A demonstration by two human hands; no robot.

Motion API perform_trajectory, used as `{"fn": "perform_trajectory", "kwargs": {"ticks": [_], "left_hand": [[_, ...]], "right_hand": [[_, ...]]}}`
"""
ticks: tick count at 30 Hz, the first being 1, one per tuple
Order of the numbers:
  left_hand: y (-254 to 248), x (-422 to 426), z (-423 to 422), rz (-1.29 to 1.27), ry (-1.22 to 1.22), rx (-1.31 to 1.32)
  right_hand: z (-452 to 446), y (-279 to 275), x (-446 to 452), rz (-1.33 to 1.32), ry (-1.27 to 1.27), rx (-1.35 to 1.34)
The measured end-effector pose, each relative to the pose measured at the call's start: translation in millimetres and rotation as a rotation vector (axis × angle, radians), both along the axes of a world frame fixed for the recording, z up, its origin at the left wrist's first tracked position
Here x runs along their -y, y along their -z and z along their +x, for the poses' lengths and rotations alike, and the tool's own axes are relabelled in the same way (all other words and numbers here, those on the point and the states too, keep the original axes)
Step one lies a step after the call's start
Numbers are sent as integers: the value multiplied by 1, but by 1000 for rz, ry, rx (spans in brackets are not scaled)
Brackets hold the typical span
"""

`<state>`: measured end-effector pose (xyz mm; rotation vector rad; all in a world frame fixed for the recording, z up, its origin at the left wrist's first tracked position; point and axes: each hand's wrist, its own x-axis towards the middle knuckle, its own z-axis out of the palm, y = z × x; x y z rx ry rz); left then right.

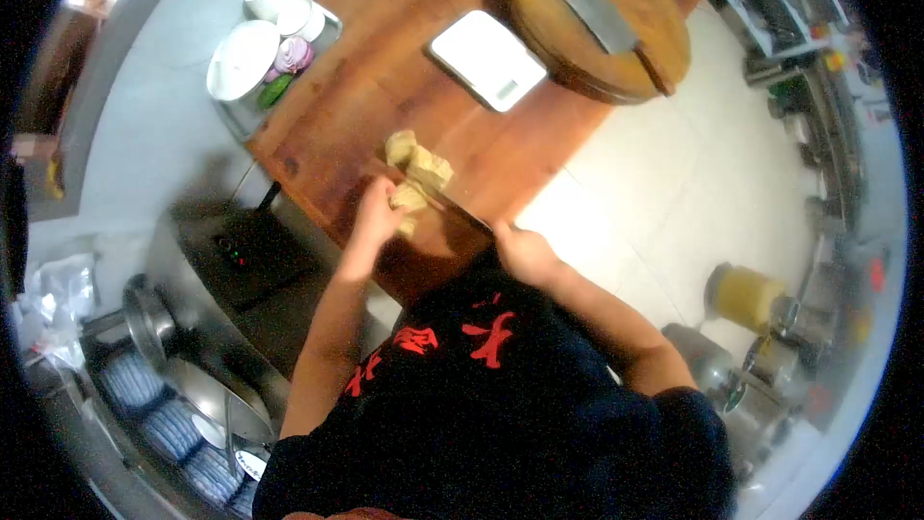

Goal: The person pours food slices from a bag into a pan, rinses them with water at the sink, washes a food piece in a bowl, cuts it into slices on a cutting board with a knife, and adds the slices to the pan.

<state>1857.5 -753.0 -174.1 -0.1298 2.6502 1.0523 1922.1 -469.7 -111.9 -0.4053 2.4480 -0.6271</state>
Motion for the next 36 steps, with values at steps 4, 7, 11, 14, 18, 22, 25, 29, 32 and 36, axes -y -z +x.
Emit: {"fn": "perform_trajectory", "kwargs": {"ticks": [4,7,11,14,18,22,25,29,32,36], "left_hand": [[24,8,13,28,-342,41],[29,6,25,-48,-375,-121],[16,4,30,136,-465,-131],[44,10,35,46,-407,-301],[43,9,31,233,-520,-230],[41,9,31,120,-462,-361],[45,11,29,68,-439,-376],[30,10,28,120,-487,-206],[37,12,27,104,-462,-174],[38,12,27,78,-445,-162]], "right_hand": [[-10,-2,5,6,-53,-40],[-25,0,31,23,-89,47],[-38,6,64,-24,-192,-153],[-46,-2,79,75,-303,-159],[-59,-23,91,215,-389,-137],[-76,-33,99,306,-451,34],[-78,-27,98,262,-472,-97],[-78,-21,95,253,-492,-166],[-75,-15,97,237,-464,-173],[-77,-7,98,194,-472,-198]]}}
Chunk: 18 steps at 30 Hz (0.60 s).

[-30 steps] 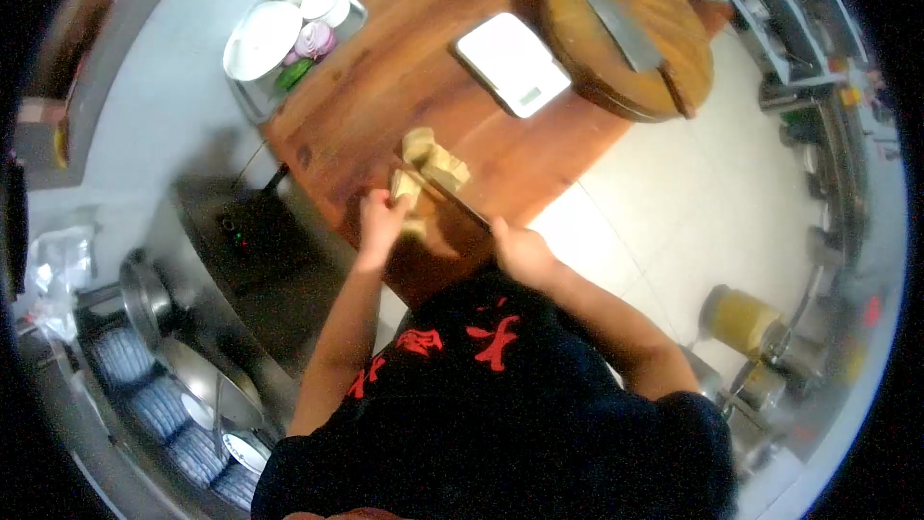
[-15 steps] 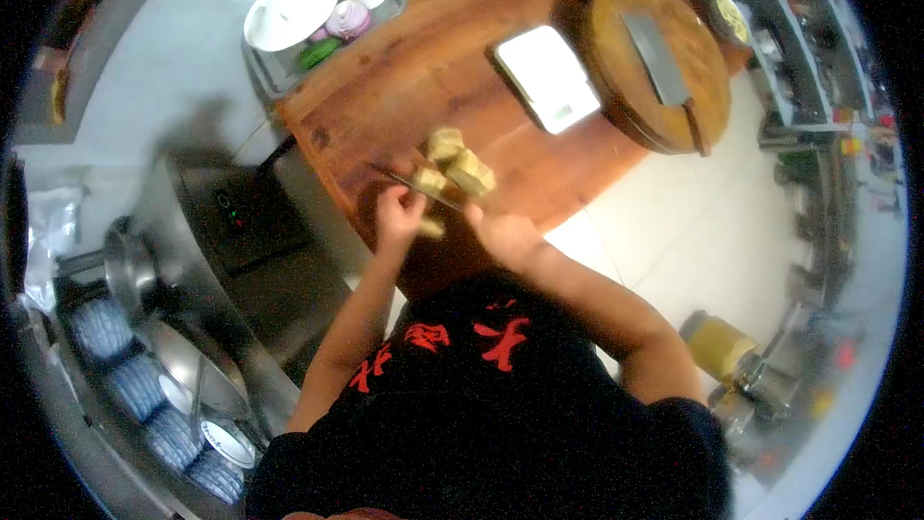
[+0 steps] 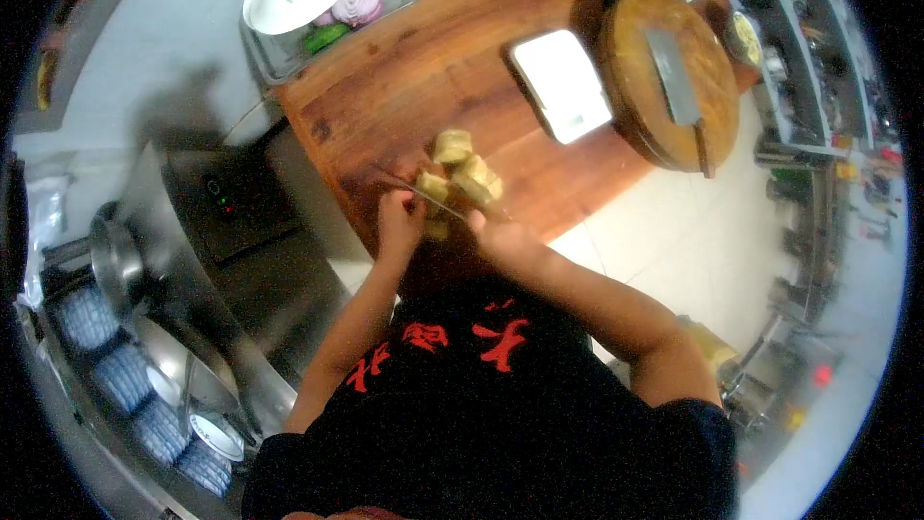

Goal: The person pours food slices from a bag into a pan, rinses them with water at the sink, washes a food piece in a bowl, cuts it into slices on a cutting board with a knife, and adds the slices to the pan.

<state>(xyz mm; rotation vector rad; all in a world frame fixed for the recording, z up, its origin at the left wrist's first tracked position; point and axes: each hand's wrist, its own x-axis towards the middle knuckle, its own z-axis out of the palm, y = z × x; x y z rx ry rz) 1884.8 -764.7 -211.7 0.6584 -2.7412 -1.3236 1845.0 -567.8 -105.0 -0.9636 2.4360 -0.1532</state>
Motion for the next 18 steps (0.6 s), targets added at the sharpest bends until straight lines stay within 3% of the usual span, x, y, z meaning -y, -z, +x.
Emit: {"fn": "perform_trajectory", "kwargs": {"ticks": [2,4,6,9,12,14,16,18], "left_hand": [[0,-1,-1,-18,9,8],[-1,-1,-1,-30,23,32],[-5,0,-3,-39,46,69],[-6,-1,-3,3,37,69],[-7,-3,-3,23,-9,-69],[-14,-6,-9,12,-6,-46],[-23,-6,-11,-6,28,108],[-45,-10,-20,-67,111,210]], "right_hand": [[-7,-11,7,-46,-19,26],[-12,-6,30,-119,332,265],[-8,14,33,-143,486,343],[2,83,20,-140,359,191],[3,82,3,-225,221,54],[0,47,-7,-308,176,41],[23,69,-41,-251,605,386],[31,29,-52,-289,527,172]]}}
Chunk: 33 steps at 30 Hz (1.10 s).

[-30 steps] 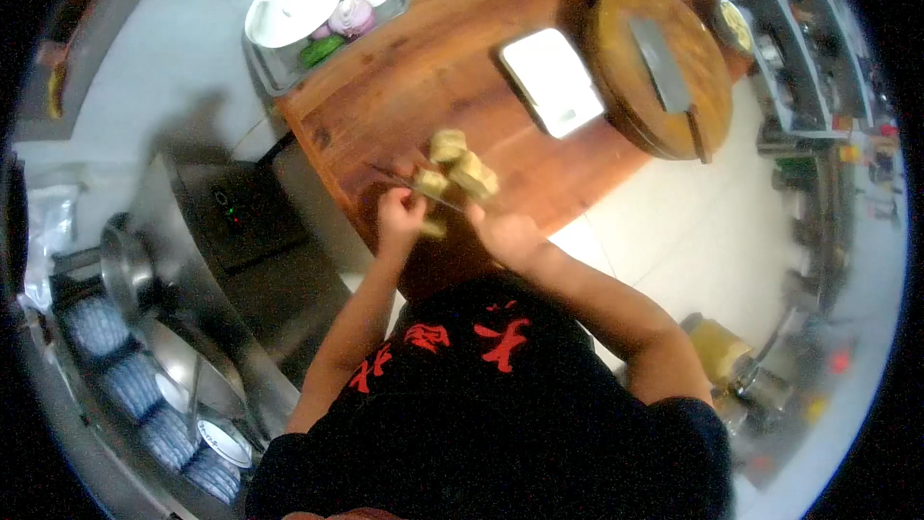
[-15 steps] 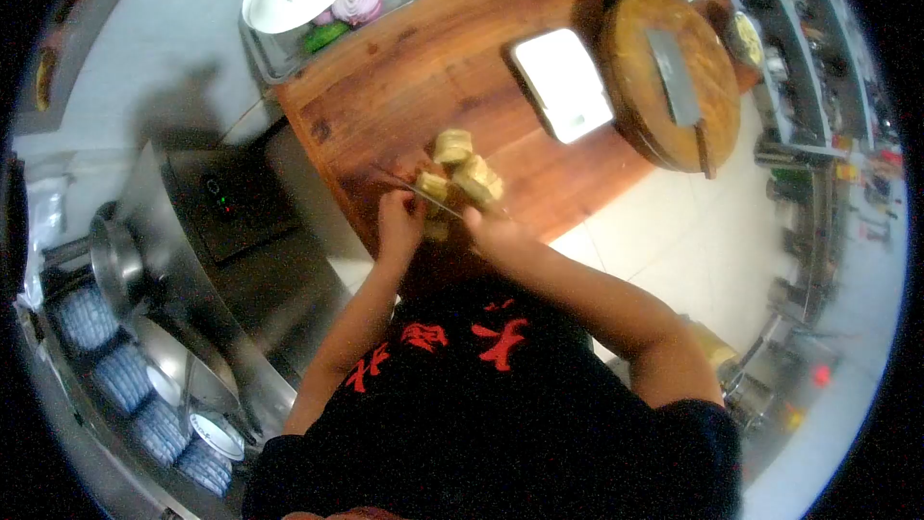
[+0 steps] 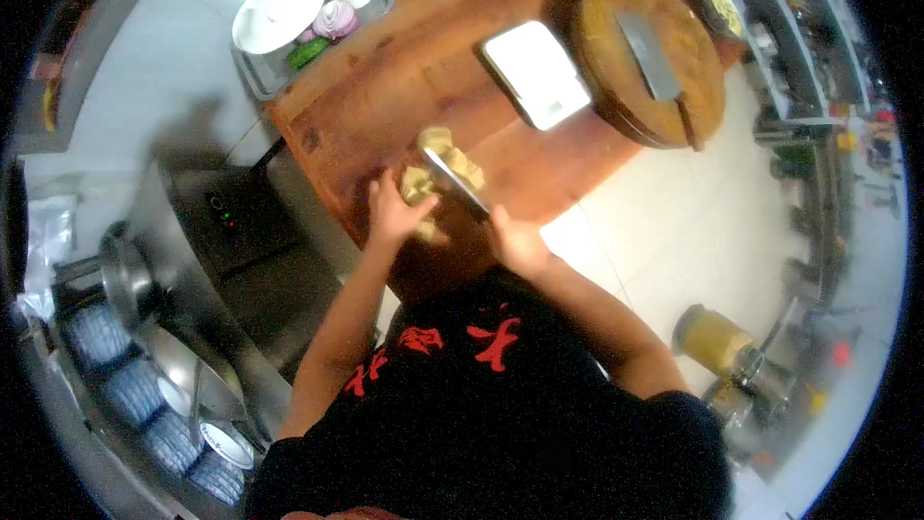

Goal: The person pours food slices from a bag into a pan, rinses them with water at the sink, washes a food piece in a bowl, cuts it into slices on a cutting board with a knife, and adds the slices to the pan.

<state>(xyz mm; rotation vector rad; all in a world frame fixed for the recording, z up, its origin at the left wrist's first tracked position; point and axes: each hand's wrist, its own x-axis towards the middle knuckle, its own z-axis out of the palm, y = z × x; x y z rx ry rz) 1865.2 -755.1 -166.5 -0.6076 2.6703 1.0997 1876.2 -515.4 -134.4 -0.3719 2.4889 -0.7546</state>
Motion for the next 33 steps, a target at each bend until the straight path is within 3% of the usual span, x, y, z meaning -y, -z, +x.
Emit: {"fn": "perform_trajectory", "kwargs": {"ticks": [1,4,6,10,13,16,18,20,21,22,23,24,25,26,27,28,29,31,33], "left_hand": [[-5,-4,-2,-41,44,10],[-8,-17,-13,-145,104,29],[10,-23,-20,-187,58,30],[-12,-36,-24,-180,39,104],[-4,-36,-19,-166,129,5],[38,-28,-10,34,21,-146],[28,-27,-15,162,-152,-154],[36,-16,-14,422,-447,-153],[21,-10,-9,445,-503,-153],[20,-8,5,811,-626,-354],[4,0,25,1116,-675,-457],[7,9,34,1130,-747,-435],[20,12,39,1093,-771,-502],[-29,-3,66,1113,-821,-614],[-26,1,84,1212,-778,-657],[-49,-11,106,1252,-888,-690],[-57,-17,137,1322,-862,-769],[-51,-32,204,1377,-1000,-840],[-45,-61,287,1381,-1211,-942]], "right_hand": [[1,-21,-3,27,-29,-126],[3,-37,-24,-48,33,-174],[1,-27,-43,-78,17,-211],[-11,-29,-68,-119,-24,-233],[-24,-19,-83,-188,-53,-288],[-35,-30,-97,-144,-107,-178],[-44,-1,-107,-308,-207,-431],[-49,-9,-102,-122,-30,9],[-56,-10,-98,-51,-38,19],[-54,-11,-96,28,-79,44],[-57,-1,-94,-100,-135,50],[-67,11,-91,-233,-188,75],[-74,7,-86,-284,-301,-111],[-76,0,-81,-367,-414,-292],[-73,-7,-69,-426,-443,-373],[-71,-12,-65,-485,-457,-462],[-71,-5,-65,-514,-451,-417],[-53,-32,-40,-354,-499,-239],[-5,-83,-21,-209,-876,-415]]}}
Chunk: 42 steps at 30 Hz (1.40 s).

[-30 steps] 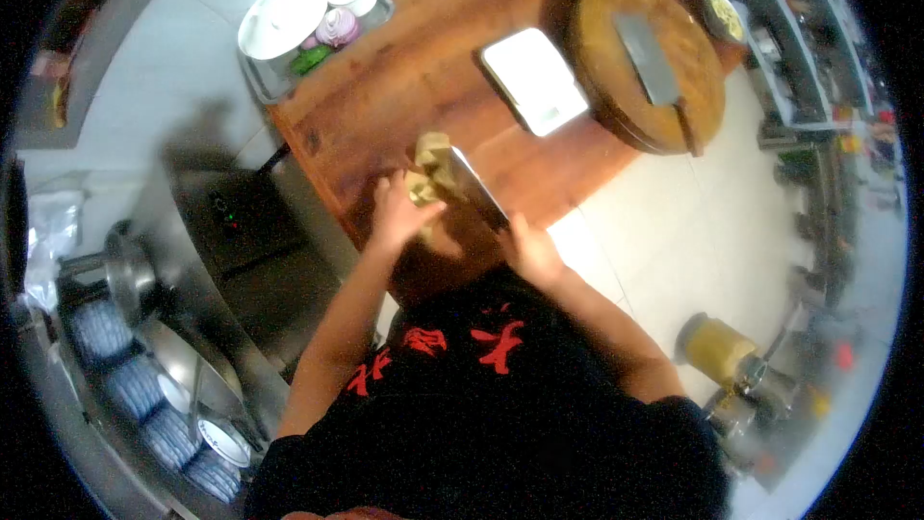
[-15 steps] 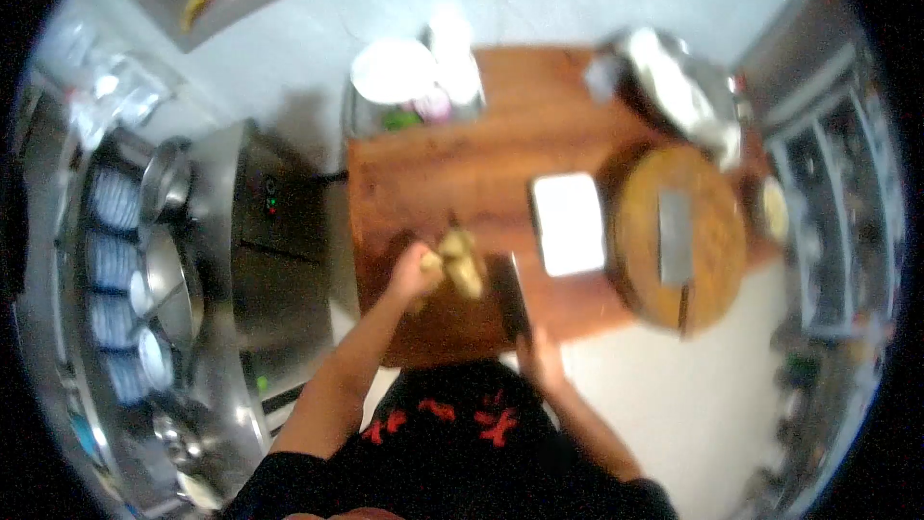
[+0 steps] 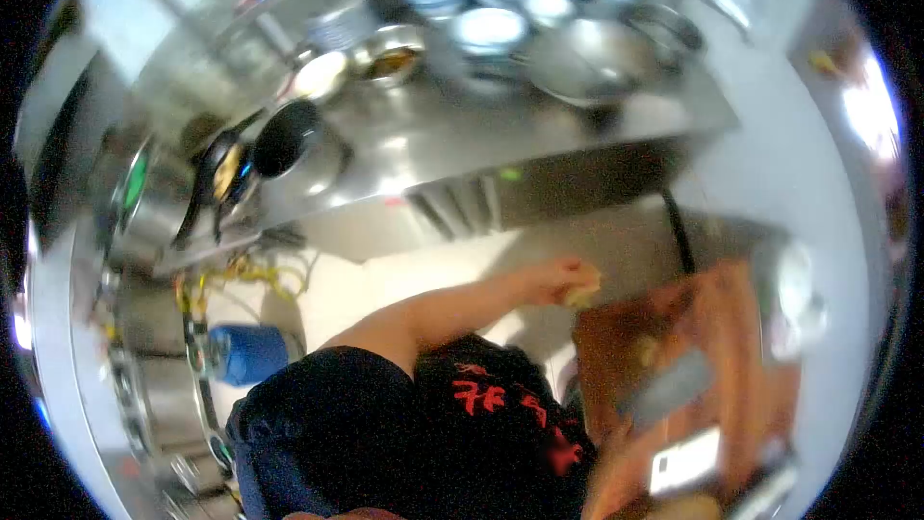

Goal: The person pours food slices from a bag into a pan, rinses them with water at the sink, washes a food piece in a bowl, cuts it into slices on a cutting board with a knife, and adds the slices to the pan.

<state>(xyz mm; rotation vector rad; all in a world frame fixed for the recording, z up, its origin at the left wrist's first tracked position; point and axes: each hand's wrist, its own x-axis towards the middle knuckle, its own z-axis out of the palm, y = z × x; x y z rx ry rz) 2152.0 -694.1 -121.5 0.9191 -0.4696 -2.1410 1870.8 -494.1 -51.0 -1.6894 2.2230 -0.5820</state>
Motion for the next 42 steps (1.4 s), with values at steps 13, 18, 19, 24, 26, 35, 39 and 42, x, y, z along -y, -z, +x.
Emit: {"fn": "perform_trajectory", "kwargs": {"ticks": [13,18,19,24,26,35,39,42], "left_hand": [[-44,-304,543,161,-1330,224],[-42,-297,716,241,-1571,523],[-47,-293,746,168,-1621,559],[-109,-239,742,241,-1679,975],[-67,-223,754,-196,-1416,1571],[-41,-152,438,-925,-699,1548],[-39,-128,291,-982,-310,1115],[0,-98,188,-971,-47,1072]], "right_hand": [[295,19,31,69,-216,702],[319,49,26,-8,-367,353],[318,48,21,30,-362,404],[305,14,-12,121,-129,478],[291,19,-28,196,-36,245],[219,23,-44,209,113,352],[143,3,-65,186,330,393],[84,50,-63,137,457,314]]}}
